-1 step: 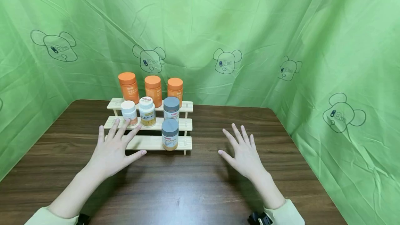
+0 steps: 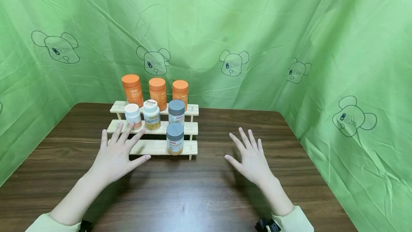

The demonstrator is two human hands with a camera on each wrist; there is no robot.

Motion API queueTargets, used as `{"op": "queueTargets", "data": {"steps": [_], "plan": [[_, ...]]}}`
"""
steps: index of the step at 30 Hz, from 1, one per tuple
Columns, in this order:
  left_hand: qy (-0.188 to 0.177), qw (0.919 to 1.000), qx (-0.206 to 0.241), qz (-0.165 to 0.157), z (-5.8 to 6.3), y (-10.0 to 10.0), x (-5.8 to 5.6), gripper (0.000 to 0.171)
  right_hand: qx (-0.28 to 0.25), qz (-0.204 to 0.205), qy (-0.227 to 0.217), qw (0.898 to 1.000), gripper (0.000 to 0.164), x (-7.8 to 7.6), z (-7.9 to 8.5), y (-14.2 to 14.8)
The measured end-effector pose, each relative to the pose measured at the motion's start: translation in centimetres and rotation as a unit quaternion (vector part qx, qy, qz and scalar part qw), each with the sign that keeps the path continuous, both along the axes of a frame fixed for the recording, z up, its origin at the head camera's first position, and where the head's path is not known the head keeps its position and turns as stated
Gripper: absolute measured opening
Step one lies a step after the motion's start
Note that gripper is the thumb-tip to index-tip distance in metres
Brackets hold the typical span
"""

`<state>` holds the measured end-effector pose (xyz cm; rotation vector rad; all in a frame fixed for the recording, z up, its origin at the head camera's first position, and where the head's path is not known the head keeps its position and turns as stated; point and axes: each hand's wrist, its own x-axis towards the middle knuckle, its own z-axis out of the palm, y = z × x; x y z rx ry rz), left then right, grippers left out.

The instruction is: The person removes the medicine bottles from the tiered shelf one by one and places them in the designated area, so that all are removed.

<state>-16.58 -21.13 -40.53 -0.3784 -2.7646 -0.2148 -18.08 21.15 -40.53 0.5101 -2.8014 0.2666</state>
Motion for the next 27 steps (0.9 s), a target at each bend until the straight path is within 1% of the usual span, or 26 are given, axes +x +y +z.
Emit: {"op": "queueTargets", "data": {"steps": [6,14,19,23,27], "plan": [[0.007,1.0000,0.001,-0.005,0.2,0.1,0.1,0.085,0.000,-0.001,0.002,1.000,0.073,0.2,0.1,0.2],[0.003,1.0000,-0.001,-0.004,0.4,0.2,-0.1,0.085,-0.009,0.004,0.002,1.000,0.072,0.4,0.4,0.1],[0.002,1.0000,-0.004,-0.007,0.9,0.1,0.0,0.084,-0.014,0.009,0.010,1.000,0.072,0.3,0.8,-0.1],[0.008,0.9999,-0.006,-0.008,1.6,-0.2,0.0,0.084,-0.020,0.012,0.015,1.000,0.073,0.1,1.6,-0.5],[0.018,0.9998,0.000,-0.007,2.6,-1.1,0.0,0.086,-0.028,0.019,0.021,0.999,0.073,-0.4,3.0,-1.3]]}}
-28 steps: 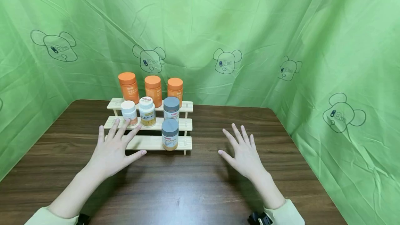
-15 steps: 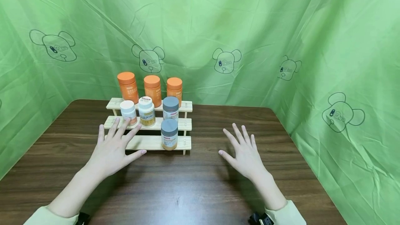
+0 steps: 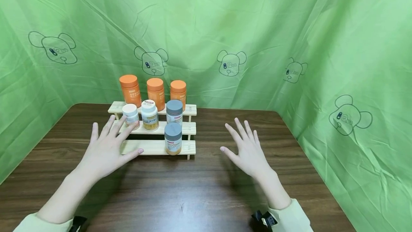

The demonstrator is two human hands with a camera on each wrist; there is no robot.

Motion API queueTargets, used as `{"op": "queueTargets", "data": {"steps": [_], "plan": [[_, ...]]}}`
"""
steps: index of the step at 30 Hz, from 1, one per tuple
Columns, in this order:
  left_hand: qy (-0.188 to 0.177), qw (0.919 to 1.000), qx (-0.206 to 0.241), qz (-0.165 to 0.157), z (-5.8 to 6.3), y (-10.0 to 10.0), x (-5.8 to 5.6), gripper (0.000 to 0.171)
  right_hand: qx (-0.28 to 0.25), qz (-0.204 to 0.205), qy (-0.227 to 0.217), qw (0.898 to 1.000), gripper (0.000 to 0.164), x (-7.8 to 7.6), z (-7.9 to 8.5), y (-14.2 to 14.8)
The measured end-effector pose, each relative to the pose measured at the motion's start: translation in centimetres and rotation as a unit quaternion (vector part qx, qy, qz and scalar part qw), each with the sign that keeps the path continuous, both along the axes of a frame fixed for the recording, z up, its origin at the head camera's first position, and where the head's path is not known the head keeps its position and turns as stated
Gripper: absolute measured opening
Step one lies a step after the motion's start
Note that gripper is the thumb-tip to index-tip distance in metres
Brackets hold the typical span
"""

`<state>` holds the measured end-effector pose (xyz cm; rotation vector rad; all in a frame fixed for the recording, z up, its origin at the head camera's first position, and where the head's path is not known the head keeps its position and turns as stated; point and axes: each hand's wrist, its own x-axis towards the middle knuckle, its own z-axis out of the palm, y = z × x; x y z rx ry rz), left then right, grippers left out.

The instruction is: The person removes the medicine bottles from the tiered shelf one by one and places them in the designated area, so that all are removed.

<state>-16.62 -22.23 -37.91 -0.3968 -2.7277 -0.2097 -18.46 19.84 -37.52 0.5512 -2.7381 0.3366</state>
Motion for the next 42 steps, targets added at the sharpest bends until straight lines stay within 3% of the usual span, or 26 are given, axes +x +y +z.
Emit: {"op": "queueTargets", "data": {"steps": [5,8,14,20,23,30,34,39,42], "plan": [[0.006,0.9993,0.035,-0.007,1.1,-1.9,-0.4,0.089,-0.021,0.020,0.013,0.999,0.073,-1.0,2.5,-1.6],[-0.002,0.9974,0.070,-0.017,1.1,-3.2,-1.0,0.090,-0.040,0.036,0.017,0.998,0.072,-2.0,3.9,-2.8],[-0.049,0.9864,0.148,-0.051,-0.9,-6.5,-2.6,0.090,-0.114,0.095,-0.033,0.988,0.069,-4.4,6.0,-5.0],[-0.138,0.9633,0.225,-0.047,-3.0,-9.4,-3.4,0.092,-0.171,0.147,-0.060,0.972,0.067,-7.2,7.4,-7.0],[-0.167,0.9527,0.249,-0.047,-3.7,-10.4,-3.6,0.092,-0.189,0.172,-0.052,0.965,0.066,-8.6,7.7,-8.0],[-0.240,0.9182,0.308,-0.066,-5.0,-12.0,-4.3,0.084,-0.225,0.200,-0.062,0.951,0.066,-11.2,7.8,-10.0],[-0.269,0.9133,0.296,-0.077,-5.4,-12.6,-4.5,0.082,-0.241,0.208,-0.072,0.945,0.065,-12.4,7.4,-11.1],[-0.275,0.9137,0.287,-0.085,-5.8,-12.9,-4.8,0.086,-0.247,0.210,-0.082,0.943,0.064,-13.6,6.8,-12.2],[-0.288,0.9037,0.302,-0.094,-6.0,-13.1,-4.9,0.089,-0.248,0.210,-0.086,0.942,0.065,-14.2,6.6,-12.8]]}}
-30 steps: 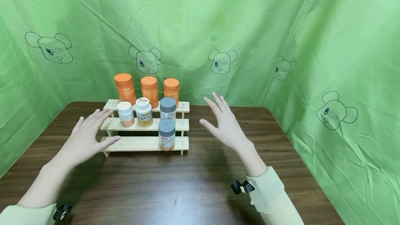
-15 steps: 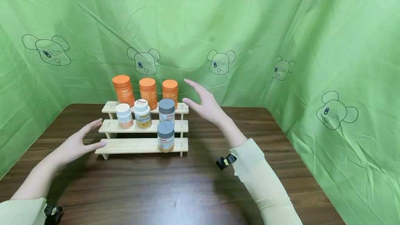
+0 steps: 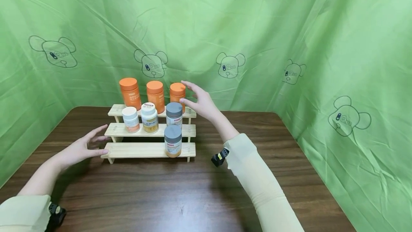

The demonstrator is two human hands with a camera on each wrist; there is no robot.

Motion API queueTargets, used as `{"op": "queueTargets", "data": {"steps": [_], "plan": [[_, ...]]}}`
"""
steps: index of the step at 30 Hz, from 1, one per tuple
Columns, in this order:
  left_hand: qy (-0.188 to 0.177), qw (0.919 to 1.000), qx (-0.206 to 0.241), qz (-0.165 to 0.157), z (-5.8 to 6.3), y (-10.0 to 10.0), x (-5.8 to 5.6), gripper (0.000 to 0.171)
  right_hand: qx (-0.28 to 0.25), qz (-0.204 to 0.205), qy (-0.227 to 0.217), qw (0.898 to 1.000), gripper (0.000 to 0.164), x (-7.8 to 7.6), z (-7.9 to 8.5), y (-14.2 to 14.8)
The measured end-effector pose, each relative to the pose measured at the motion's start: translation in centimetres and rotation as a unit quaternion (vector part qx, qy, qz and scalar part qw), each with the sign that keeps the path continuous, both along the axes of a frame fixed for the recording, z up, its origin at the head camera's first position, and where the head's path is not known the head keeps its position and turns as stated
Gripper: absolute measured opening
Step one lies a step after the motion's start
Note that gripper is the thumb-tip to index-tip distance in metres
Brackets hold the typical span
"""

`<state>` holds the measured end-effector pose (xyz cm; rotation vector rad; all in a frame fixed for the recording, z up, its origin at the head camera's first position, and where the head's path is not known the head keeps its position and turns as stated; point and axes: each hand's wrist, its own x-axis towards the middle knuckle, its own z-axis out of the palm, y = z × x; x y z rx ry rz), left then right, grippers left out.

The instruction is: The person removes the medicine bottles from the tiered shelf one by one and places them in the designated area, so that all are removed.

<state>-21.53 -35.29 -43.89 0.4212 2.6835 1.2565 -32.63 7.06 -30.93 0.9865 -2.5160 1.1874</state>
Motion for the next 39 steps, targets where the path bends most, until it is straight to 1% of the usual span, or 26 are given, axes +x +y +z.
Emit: {"op": "queueTargets", "data": {"steps": [4,6,11,13,16,19,23,25,29,33,36,39], "plan": [[-0.023,0.9997,0.006,-0.007,0.0,-0.3,0.0,0.089,-0.012,-0.005,-0.006,1.000,0.064,-0.7,-0.3,-0.6],[-0.025,0.9996,0.000,-0.009,-0.1,-0.4,0.0,0.088,-0.021,-0.007,-0.012,1.000,0.062,-1.0,-0.4,-0.9],[-0.026,0.9995,0.010,-0.017,-0.5,-0.5,-0.3,0.083,-0.045,-0.010,-0.039,0.998,0.061,-1.4,-0.6,-1.4],[-0.031,0.9990,0.025,-0.020,-0.9,-0.4,-0.4,0.079,-0.051,-0.012,-0.048,0.997,0.060,-1.6,-0.8,-1.6],[-0.035,0.9975,0.049,-0.037,-1.2,-0.6,-0.5,0.073,-0.058,-0.015,-0.055,0.997,0.058,-2.0,-1.0,-1.8],[-0.035,0.9962,0.059,-0.054,-1.4,-0.8,-0.6,0.068,-0.065,-0.023,-0.057,0.996,0.058,-2.2,-1.1,-1.9],[-0.025,0.9972,0.043,-0.055,-1.5,-1.1,-0.6,0.063,-0.077,-0.019,-0.062,0.995,0.057,-2.2,-1.1,-2.1],[-0.022,0.9971,0.045,-0.057,-1.6,-1.2,-0.7,0.061,-0.078,-0.019,-0.065,0.995,0.055,-2.2,-1.1,-2.2],[-0.029,0.9954,0.065,-0.063,-1.9,-1.4,-0.8,0.060,-0.086,-0.019,-0.079,0.993,0.054,-2.5,-1.4,-2.5],[-0.052,0.9920,0.095,-0.064,-2.2,-1.4,-0.8,0.060,-0.099,-0.021,-0.077,0.992,0.053,-2.5,-1.5,-2.6],[-0.068,0.9883,0.122,-0.062,-2.1,-1.3,-0.7,0.060,-0.105,-0.027,-0.072,0.992,0.052,-2.3,-1.4,-2.5],[-0.074,0.9840,0.148,-0.067,-2.0,-1.0,-0.5,0.060,-0.111,-0.038,-0.078,0.990,0.052,-2.2,-1.3,-2.4]]}}
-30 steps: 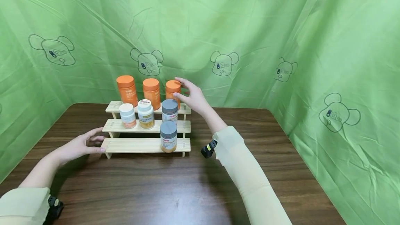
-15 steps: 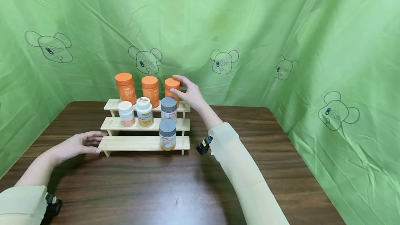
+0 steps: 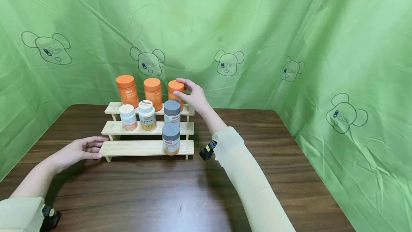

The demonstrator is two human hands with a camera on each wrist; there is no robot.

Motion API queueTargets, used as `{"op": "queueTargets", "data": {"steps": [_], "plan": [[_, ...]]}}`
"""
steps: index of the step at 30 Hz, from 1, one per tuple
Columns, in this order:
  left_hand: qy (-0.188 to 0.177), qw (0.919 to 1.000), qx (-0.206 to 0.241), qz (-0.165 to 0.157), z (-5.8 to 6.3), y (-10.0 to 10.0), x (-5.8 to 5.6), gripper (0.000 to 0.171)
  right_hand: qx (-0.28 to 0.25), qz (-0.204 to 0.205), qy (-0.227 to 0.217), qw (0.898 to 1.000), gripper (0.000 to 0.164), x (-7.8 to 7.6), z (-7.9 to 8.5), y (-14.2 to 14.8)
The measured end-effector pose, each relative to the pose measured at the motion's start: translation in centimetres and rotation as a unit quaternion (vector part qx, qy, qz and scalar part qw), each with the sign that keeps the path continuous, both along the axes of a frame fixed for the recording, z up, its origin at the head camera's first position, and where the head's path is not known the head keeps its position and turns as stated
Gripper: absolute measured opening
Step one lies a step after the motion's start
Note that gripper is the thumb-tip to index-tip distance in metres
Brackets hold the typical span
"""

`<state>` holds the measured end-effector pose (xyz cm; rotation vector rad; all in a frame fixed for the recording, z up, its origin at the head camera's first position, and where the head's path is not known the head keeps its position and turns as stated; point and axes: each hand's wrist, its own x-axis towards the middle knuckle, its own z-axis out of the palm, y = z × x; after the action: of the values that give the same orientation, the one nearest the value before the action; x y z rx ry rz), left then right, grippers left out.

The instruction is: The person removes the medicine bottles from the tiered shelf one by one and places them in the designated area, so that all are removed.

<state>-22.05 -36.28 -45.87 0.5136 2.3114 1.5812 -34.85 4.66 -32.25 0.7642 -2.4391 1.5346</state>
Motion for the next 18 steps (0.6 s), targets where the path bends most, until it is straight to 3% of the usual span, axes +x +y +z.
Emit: {"op": "queueTargets", "data": {"steps": [7,18], "plan": [[-0.018,0.9983,0.049,-0.024,-0.2,-0.1,0.2,0.056,-0.028,-0.013,-0.018,0.999,0.050,0.0,0.1,0.4],[-0.049,0.9929,0.088,-0.064,-0.6,-1.1,-0.3,0.057,-0.057,-0.011,-0.018,0.998,0.049,0.4,1.2,1.8]]}}
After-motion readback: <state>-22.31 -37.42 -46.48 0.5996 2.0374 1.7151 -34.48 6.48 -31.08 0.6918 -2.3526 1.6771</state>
